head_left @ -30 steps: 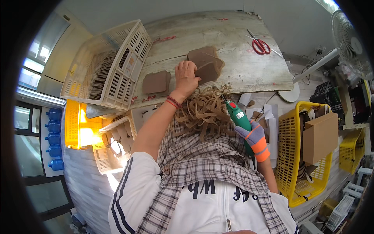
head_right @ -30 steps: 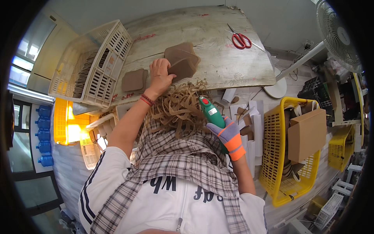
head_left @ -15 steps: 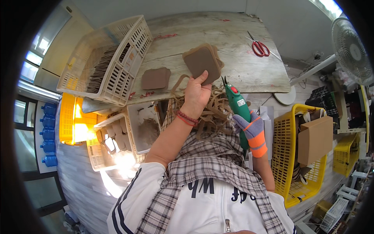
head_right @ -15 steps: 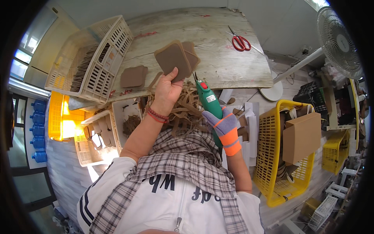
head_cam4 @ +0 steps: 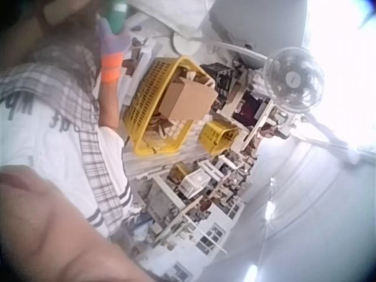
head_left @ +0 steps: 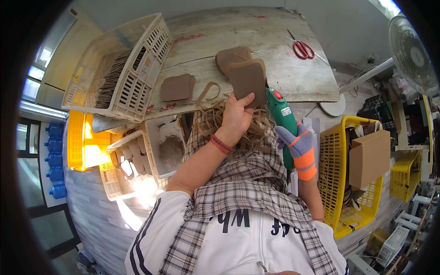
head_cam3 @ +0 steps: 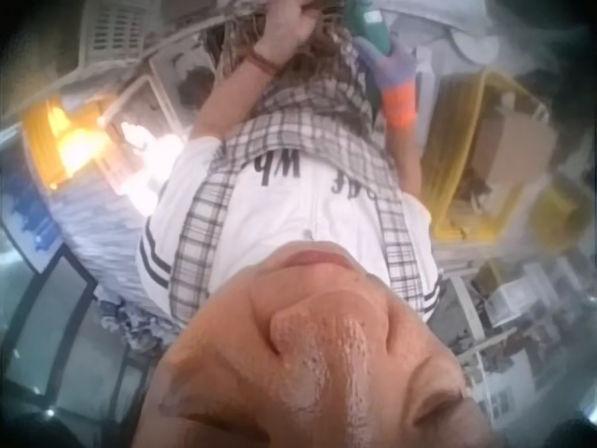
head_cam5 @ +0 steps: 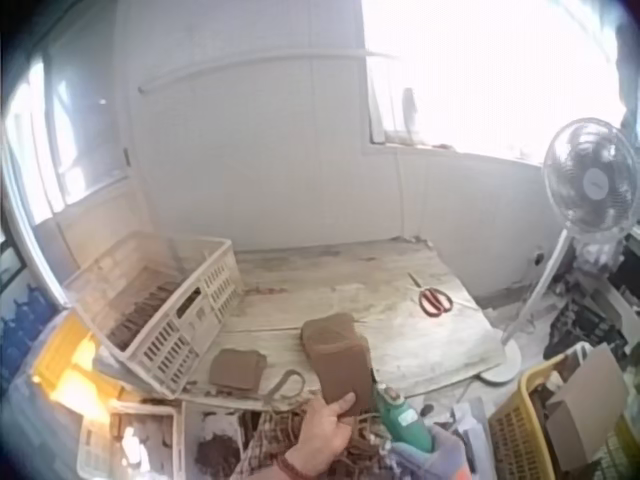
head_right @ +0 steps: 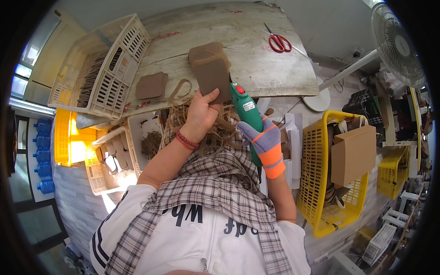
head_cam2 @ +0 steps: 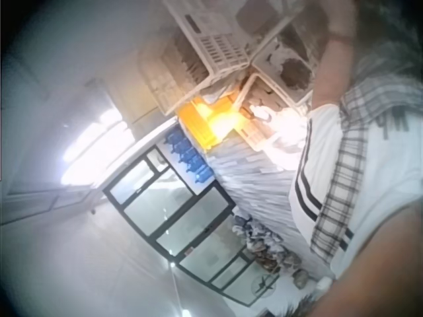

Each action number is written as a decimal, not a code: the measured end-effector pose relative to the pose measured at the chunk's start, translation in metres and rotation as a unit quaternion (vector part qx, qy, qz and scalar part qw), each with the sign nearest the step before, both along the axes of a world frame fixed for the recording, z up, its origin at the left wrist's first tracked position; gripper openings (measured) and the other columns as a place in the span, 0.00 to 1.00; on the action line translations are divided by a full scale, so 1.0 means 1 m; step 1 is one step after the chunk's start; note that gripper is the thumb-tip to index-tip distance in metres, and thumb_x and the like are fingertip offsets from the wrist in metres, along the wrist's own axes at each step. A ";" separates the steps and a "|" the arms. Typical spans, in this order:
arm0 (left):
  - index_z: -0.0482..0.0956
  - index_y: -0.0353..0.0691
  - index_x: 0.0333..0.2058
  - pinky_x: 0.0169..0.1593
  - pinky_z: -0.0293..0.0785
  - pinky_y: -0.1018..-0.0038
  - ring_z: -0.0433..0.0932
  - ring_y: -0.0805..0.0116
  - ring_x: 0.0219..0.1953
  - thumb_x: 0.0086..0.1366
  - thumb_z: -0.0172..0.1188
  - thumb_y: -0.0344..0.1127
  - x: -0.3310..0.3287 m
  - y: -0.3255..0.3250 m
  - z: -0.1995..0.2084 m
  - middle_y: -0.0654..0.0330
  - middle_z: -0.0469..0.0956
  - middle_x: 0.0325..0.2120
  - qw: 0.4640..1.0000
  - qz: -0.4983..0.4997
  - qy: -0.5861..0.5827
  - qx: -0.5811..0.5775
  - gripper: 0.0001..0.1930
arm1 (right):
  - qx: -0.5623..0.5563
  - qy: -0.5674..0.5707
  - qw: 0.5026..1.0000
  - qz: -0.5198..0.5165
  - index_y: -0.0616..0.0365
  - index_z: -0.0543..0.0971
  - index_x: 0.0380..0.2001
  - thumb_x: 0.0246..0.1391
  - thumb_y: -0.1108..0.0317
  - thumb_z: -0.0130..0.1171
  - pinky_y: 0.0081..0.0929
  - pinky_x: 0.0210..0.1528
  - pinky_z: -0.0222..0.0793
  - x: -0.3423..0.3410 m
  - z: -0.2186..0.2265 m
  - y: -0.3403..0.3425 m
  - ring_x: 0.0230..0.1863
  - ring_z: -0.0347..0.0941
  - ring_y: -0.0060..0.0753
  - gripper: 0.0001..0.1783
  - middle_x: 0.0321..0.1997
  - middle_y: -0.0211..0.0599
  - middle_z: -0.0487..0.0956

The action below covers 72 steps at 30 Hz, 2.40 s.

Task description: The person uses a rotary tool to trim the edges of small brown cardboard pieces. They handle each piece individually, rotating it to smooth the perimeter, then place the finished pieces into a white plastic basket.

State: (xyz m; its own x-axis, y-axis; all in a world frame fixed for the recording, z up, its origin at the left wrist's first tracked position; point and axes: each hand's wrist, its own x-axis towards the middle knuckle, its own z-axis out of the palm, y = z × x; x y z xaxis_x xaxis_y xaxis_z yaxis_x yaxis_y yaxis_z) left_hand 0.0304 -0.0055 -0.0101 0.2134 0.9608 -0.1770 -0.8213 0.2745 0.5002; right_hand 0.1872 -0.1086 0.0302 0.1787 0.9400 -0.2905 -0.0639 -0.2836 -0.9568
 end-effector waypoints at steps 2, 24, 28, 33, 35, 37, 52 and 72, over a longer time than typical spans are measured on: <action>0.66 0.38 0.50 0.54 0.71 0.67 0.73 0.63 0.49 0.60 0.53 0.19 0.001 -0.007 -0.004 0.57 0.73 0.47 1.000 -0.019 0.019 0.001 0.19 | 0.004 0.001 1.000 -0.005 0.65 0.74 0.41 0.47 0.66 0.68 0.14 0.20 0.65 0.001 0.004 0.001 0.19 0.71 0.16 0.21 0.24 0.30 0.78; 0.69 0.34 0.53 0.48 0.74 0.77 0.76 0.74 0.43 0.54 0.54 0.16 -0.080 0.008 0.013 0.60 0.77 0.43 0.895 -0.257 0.341 0.130 0.26 | -0.034 -0.125 0.985 0.118 0.65 0.75 0.39 0.42 0.64 0.71 0.15 0.24 0.67 0.029 0.023 -0.026 0.23 0.70 0.14 0.23 0.25 0.30 0.77; 0.68 0.34 0.54 0.48 0.73 0.78 0.75 0.76 0.43 0.52 0.56 0.17 -0.079 0.003 0.011 0.61 0.76 0.43 0.877 -0.298 0.363 0.102 0.27 | -0.014 -0.124 0.986 0.111 0.65 0.75 0.40 0.43 0.63 0.71 0.15 0.25 0.67 0.024 0.011 -0.024 0.24 0.71 0.14 0.24 0.26 0.30 0.77; 0.70 0.34 0.51 0.46 0.72 0.80 0.74 0.77 0.41 0.52 0.56 0.18 -0.076 -0.004 0.016 0.63 0.76 0.41 0.864 -0.314 0.380 0.103 0.24 | -0.015 -0.126 0.984 0.123 0.65 0.74 0.41 0.43 0.62 0.71 0.14 0.26 0.67 0.022 0.001 -0.014 0.24 0.70 0.13 0.25 0.27 0.30 0.77; 0.71 0.35 0.47 0.43 0.72 0.81 0.74 0.78 0.40 0.52 0.57 0.18 -0.080 0.001 0.018 0.64 0.76 0.40 0.847 -0.310 0.408 0.141 0.21 | -0.035 -0.105 0.986 0.124 0.65 0.75 0.41 0.43 0.63 0.70 0.15 0.25 0.67 0.021 0.010 -0.014 0.24 0.70 0.13 0.24 0.26 0.30 0.77; 0.72 0.36 0.43 0.41 0.72 0.82 0.74 0.79 0.39 0.52 0.58 0.18 -0.087 0.007 0.017 0.64 0.75 0.38 0.831 -0.248 0.466 0.178 0.18 | -0.039 -0.094 0.987 0.128 0.65 0.74 0.41 0.43 0.63 0.70 0.15 0.25 0.66 0.022 0.012 -0.015 0.23 0.71 0.14 0.24 0.26 0.30 0.77; 0.78 0.37 0.32 0.35 0.74 0.82 0.77 0.79 0.28 0.55 0.62 0.24 -0.105 0.018 0.017 0.65 0.80 0.28 0.910 -0.112 0.370 0.149 0.06 | -0.024 -0.098 0.984 0.146 0.65 0.74 0.37 0.41 0.60 0.73 0.16 0.23 0.68 0.021 -0.005 -0.022 0.21 0.71 0.16 0.25 0.24 0.33 0.77; 0.78 0.36 0.32 0.37 0.72 0.81 0.75 0.79 0.30 0.51 0.64 0.23 -0.098 0.005 0.025 0.66 0.79 0.27 0.840 -0.309 0.418 0.157 0.08 | -0.020 -0.164 0.963 0.215 0.62 0.76 0.38 0.40 0.56 0.72 0.15 0.24 0.66 0.000 0.007 -0.007 0.21 0.69 0.13 0.26 0.21 0.30 0.76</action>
State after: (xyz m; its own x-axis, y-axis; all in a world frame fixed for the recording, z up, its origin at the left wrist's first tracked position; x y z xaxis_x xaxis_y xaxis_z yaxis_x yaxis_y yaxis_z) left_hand -0.0672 -0.0002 0.0149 0.6158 0.7396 -0.2716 0.1033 0.2659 0.9584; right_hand 0.1870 -0.1157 0.0372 -0.1354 0.9372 -0.3215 0.3708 -0.2530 -0.8936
